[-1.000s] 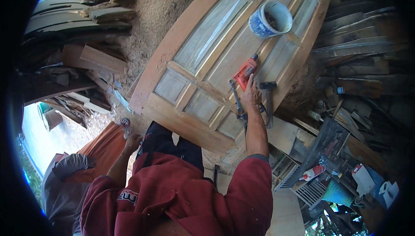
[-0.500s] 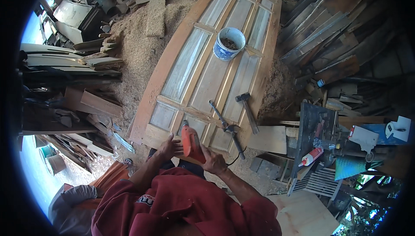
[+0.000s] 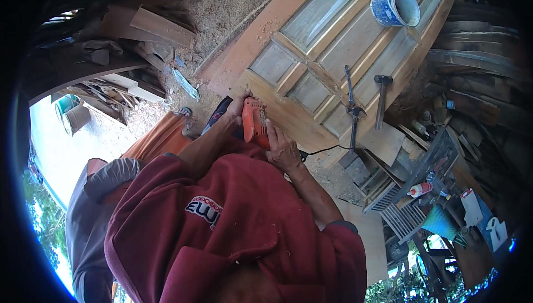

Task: The person sands a wooden door panel using a hand sander and then hammers nails into a wooden board to secure it to the door.

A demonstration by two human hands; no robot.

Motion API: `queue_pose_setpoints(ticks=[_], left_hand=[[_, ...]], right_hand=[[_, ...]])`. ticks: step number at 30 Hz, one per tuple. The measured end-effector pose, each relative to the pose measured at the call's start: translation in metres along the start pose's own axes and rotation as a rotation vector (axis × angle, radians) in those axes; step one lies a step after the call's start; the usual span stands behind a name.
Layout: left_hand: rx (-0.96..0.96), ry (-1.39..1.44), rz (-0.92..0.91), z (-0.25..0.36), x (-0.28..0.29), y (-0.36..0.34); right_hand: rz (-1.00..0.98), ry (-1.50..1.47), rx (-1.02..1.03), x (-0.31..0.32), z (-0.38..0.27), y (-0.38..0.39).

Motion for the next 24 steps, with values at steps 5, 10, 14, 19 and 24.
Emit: queue_pose_setpoints(ticks=[5, 10, 14, 19, 24], left_hand=[[0.01, 0.083, -0.058, 0.022, 0.026, -0.023], [-0.039, 0.138, -0.128, 0.041, 0.04, -0.048], [-0.067, 0.159, -0.017, 0.049, 0.058, -0.064], [-0.08, 0.174, -0.045, 0.049, 0.075, -0.079], [-0.018, 0.157, 0.056, 0.053, 0.057, -0.071]], right_hand=[[-0.006, 0.032, -0.009, 0.004, -0.031, -0.044], [-0.07, 0.07, -0.069, -0.009, -0.049, -0.072], [-0.117, 0.038, -0.136, -0.017, -0.056, -0.09], [-0.146, 0.058, -0.232, -0.029, -0.062, -0.101], [-0.147, 0.046, -0.238, -0.033, -0.05, -0.106]])
Point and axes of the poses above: each hand's wrist, its own y-axis away from the middle knuckle, its own x-axis out of the back of the hand, z = x × y, the point moved 3 cm from there along -y, towards the middle knuckle, and after that the axes turned 14 degrees about -x, right-handed, at the moved point
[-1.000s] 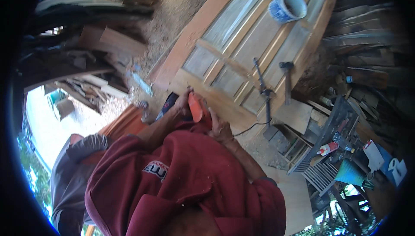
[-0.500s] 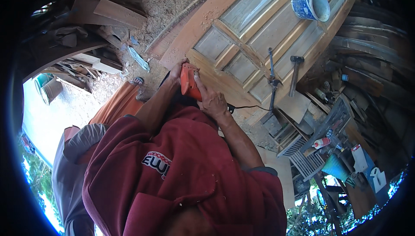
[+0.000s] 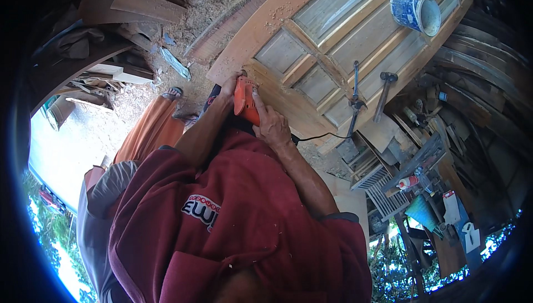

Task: The person sands a wooden door panel using a hand sander and then hammers nails into a wooden board to secure it to the door.

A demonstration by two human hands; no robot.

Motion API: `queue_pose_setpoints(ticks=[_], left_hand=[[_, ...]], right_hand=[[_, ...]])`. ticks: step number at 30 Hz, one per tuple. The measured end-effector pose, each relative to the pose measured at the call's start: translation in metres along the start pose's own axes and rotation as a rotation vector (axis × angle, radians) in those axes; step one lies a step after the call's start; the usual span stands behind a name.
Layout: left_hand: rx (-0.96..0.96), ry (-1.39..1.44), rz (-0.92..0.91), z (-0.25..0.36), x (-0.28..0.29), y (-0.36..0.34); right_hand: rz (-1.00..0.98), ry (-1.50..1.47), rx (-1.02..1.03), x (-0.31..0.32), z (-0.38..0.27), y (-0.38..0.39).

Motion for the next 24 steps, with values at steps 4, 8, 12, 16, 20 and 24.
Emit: queue_pose_setpoints(ticks=[4, 8, 12, 16, 20, 24], left_hand=[[0.016, -0.009, 0.033, 0.006, -0.008, 0.006], [0.029, 0.001, 0.021, 0.003, 0.005, -0.005], [0.037, 0.05, 0.038, 0.0, 0.004, -0.007], [-0.007, 0.007, 0.025, 0.005, -0.001, -0.007], [0.034, -0.021, 0.005, 0.008, 0.001, -0.003], [0.049, 0.036, 0.04, 0.019, -0.012, 0.011]], right_hand=[[-0.028, 0.01, -0.034, 0.0, -0.002, -0.003], [-0.032, -0.031, 0.0, -0.001, -0.004, -0.006], [-0.001, -0.054, -0.002, 0.0, -0.002, -0.006], [0.025, -0.062, 0.005, -0.001, -0.004, -0.008], [-0.022, -0.065, -0.023, -0.001, -0.005, -0.011], [-0.032, -0.072, -0.076, 0.002, -0.017, -0.017]])
Point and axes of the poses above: each hand's wrist, its own y-axis away from the middle knuckle, its own x-axis out of the back of the hand, z = x × y, the point moved 3 cm from there along -y, towards the middle knuckle, and after that the axes turned 14 degrees about -x, right-handed, at the moved point
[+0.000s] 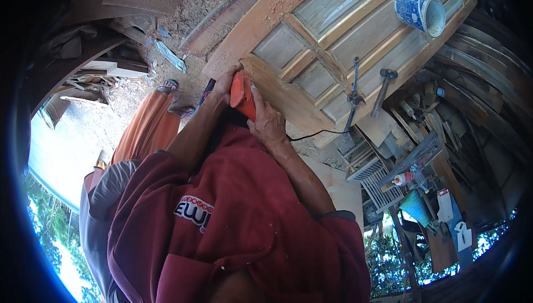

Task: The person sands a wooden door panel using a hand sander and then hammers nails into a wooden board to secure it to the door.

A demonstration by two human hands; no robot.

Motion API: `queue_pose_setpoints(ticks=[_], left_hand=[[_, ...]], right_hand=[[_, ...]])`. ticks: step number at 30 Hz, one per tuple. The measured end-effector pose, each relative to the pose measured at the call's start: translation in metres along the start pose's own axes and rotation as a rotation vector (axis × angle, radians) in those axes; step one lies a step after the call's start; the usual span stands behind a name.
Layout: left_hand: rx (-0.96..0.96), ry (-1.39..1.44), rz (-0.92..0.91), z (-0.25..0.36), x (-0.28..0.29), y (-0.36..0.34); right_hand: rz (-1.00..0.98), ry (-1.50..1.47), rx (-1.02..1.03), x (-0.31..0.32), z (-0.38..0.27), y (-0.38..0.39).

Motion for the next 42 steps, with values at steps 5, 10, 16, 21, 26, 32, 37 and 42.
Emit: queue_pose_setpoints(ticks=[5, 10, 16, 21, 26, 32, 37, 42], left_hand=[[0.055, 0.036, -0.048, 0.009, -0.009, 0.011], [0.042, 0.022, -0.162, 0.009, 0.0, 0.008], [0.051, 0.025, -0.173, 0.006, 0.009, -0.006], [0.04, 0.08, -0.154, 0.008, 0.009, -0.003], [0.051, 0.043, -0.066, 0.009, -0.005, 0.003], [0.061, 0.068, 0.024, -0.002, -0.006, -0.009], [0.04, 0.091, 0.038, 0.0, 0.002, -0.015], [0.008, 0.076, 0.075, -0.003, -0.004, -0.014]], right_hand=[[-0.011, 0.018, -0.027, 0.005, -0.016, -0.01], [-0.081, 0.057, -0.129, 0.004, -0.022, -0.007], [-0.132, 0.099, -0.176, 0.008, -0.032, -0.013], [-0.124, 0.139, -0.176, 0.005, -0.032, -0.015], [-0.075, 0.136, -0.119, 0.005, -0.025, -0.023], [-0.077, 0.146, -0.148, 0.012, -0.021, -0.033], [-0.148, 0.203, -0.191, 0.007, -0.02, -0.043], [-0.076, 0.222, -0.079, 0.01, -0.017, -0.045]])
Point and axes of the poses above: each hand's wrist, its own y-axis away from the middle knuckle, its own x-axis out of the back of the hand, z = x × y, the point moved 3 cm from there along -y, towards the middle knuckle, and after that the axes turned 14 degrees about -x, right-handed, at the moved point
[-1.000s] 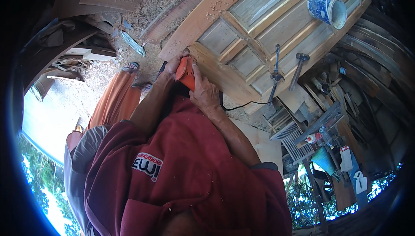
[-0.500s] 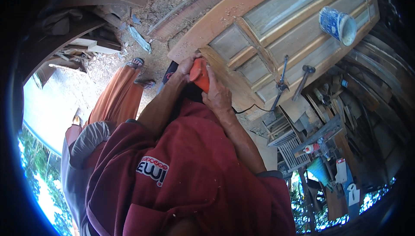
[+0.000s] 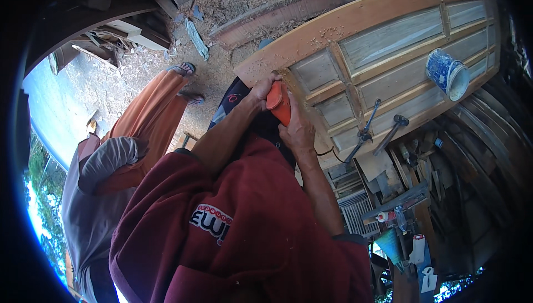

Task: The person sands a wooden door panel using a hand sander and then hammers nails into a wooden board to secure it to the door.

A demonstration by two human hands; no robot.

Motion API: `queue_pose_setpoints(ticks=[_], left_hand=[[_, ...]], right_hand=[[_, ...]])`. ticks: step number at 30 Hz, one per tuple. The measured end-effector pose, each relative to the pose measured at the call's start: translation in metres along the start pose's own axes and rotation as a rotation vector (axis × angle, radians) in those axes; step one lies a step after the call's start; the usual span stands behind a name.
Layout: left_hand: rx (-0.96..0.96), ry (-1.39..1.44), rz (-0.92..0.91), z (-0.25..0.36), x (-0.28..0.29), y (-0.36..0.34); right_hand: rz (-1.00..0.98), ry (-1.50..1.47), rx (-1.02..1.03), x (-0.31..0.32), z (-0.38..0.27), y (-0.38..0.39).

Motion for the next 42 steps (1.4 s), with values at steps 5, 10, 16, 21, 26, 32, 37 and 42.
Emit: queue_pose_setpoints(ticks=[5, 10, 16, 21, 26, 32, 37, 42], left_hand=[[-0.008, 0.02, -0.02, -0.003, 0.004, -0.004], [-0.007, 0.061, -0.079, 0.0, 0.002, -0.007], [0.023, 0.146, -0.094, -0.003, 0.007, -0.008], [0.015, 0.14, -0.066, -0.001, 0.0, -0.011], [0.016, 0.131, -0.063, -0.003, 0.008, -0.017], [-0.005, 0.182, -0.079, -0.002, 0.002, -0.012], [-0.091, 0.149, -0.111, -0.004, 0.001, 0.007], [-0.087, 0.046, -0.018, -0.001, -0.017, 0.072]], right_hand=[[-0.032, -0.004, -0.011, 0.001, 0.001, -0.001], [-0.051, 0.041, -0.037, -0.001, 0.004, -0.004], [-0.052, 0.053, -0.006, 0.0, 0.0, -0.004], [-0.021, 0.055, 0.011, 0.004, 0.005, -0.012], [-0.027, 0.065, 0.041, 0.007, 0.004, -0.011], [0.015, 0.013, 0.105, 0.002, 0.002, -0.02], [-0.084, 0.086, 0.094, 0.012, -0.001, -0.006], [-0.017, -0.025, 0.184, 0.032, -0.005, 0.037]])
Point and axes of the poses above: each hand's wrist, its own y-axis away from the middle knuckle, its own x-axis out of the back of the hand, z = x × y, the point moved 3 cm from there along -y, towards the middle knuckle, and after that the axes turned 14 degrees about -x, right-handed, at the moved point
